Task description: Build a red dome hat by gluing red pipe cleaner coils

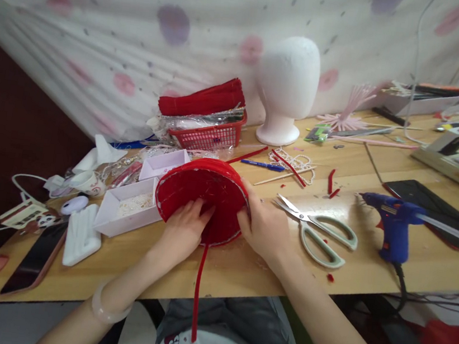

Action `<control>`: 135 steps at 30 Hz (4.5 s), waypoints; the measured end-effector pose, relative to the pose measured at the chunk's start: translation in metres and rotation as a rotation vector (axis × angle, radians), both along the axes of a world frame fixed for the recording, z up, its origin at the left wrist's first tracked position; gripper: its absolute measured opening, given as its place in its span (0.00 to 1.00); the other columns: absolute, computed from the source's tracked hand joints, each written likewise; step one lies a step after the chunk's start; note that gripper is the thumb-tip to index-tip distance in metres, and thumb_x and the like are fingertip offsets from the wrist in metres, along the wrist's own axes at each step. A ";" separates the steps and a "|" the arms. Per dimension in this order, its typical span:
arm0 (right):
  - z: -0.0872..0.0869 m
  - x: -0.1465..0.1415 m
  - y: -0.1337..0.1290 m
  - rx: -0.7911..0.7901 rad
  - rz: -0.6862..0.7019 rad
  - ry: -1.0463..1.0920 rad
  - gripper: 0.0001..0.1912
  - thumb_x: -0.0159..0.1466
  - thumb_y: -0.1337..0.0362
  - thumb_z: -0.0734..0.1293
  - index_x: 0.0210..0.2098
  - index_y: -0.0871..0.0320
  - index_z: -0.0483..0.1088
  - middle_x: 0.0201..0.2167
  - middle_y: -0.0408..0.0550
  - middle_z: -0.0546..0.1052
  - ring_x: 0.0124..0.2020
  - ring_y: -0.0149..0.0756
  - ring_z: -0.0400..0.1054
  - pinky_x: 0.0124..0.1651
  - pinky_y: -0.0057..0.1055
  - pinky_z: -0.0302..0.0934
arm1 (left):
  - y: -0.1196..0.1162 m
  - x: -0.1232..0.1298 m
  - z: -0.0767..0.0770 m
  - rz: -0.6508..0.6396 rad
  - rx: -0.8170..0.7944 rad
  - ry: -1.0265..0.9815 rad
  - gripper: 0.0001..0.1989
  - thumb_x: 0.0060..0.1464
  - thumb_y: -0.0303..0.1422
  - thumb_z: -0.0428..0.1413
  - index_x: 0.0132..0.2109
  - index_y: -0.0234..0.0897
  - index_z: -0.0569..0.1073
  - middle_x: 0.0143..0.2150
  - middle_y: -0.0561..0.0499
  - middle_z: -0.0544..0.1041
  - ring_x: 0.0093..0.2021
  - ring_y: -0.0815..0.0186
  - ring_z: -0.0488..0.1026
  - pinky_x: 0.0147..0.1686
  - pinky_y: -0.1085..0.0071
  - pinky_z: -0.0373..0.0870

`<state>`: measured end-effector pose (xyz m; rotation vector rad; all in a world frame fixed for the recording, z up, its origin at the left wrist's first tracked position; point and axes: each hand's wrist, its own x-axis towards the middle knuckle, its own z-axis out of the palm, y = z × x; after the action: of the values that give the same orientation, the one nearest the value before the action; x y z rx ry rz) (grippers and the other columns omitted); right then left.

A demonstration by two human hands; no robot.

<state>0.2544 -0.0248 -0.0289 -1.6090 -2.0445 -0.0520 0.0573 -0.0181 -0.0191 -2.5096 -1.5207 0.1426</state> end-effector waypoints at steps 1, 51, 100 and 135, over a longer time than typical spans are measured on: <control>0.000 0.000 0.000 0.006 -0.001 -0.001 0.33 0.65 0.66 0.54 0.69 0.68 0.54 0.30 0.52 0.82 0.26 0.42 0.74 0.27 0.31 0.57 | 0.000 0.000 0.000 0.004 -0.001 0.004 0.30 0.57 0.15 0.47 0.63 0.38 0.70 0.63 0.37 0.70 0.60 0.51 0.72 0.58 0.54 0.71; 0.011 0.004 0.006 -0.222 -0.237 0.154 0.14 0.68 0.66 0.55 0.49 0.63 0.66 0.29 0.55 0.79 0.27 0.44 0.74 0.30 0.33 0.56 | -0.014 -0.126 0.101 0.284 0.323 -1.816 0.33 0.34 0.52 0.70 0.24 0.39 0.55 0.12 0.62 0.50 0.16 0.74 0.50 0.19 0.75 0.51; 0.034 0.020 0.004 0.302 0.217 0.112 0.09 0.68 0.70 0.62 0.48 0.57 0.67 0.41 0.51 0.76 0.41 0.37 0.70 0.44 0.35 0.67 | 0.128 0.036 0.105 -0.627 -0.702 -0.951 0.20 0.68 0.40 0.46 0.57 0.40 0.75 0.59 0.54 0.77 0.57 0.66 0.73 0.56 0.76 0.63; 0.026 0.007 0.037 -0.314 0.314 -0.380 0.16 0.73 0.67 0.53 0.41 0.62 0.71 0.43 0.60 0.79 0.45 0.50 0.66 0.51 0.51 0.66 | 0.138 0.065 0.109 -0.653 -0.756 -0.840 0.26 0.66 0.50 0.45 0.47 0.37 0.80 0.46 0.47 0.82 0.42 0.62 0.75 0.42 0.71 0.66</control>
<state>0.2613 0.0119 -0.0029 -1.5199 -2.6927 0.0871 0.1227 0.1200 0.0898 -3.8522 -0.7550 -0.6240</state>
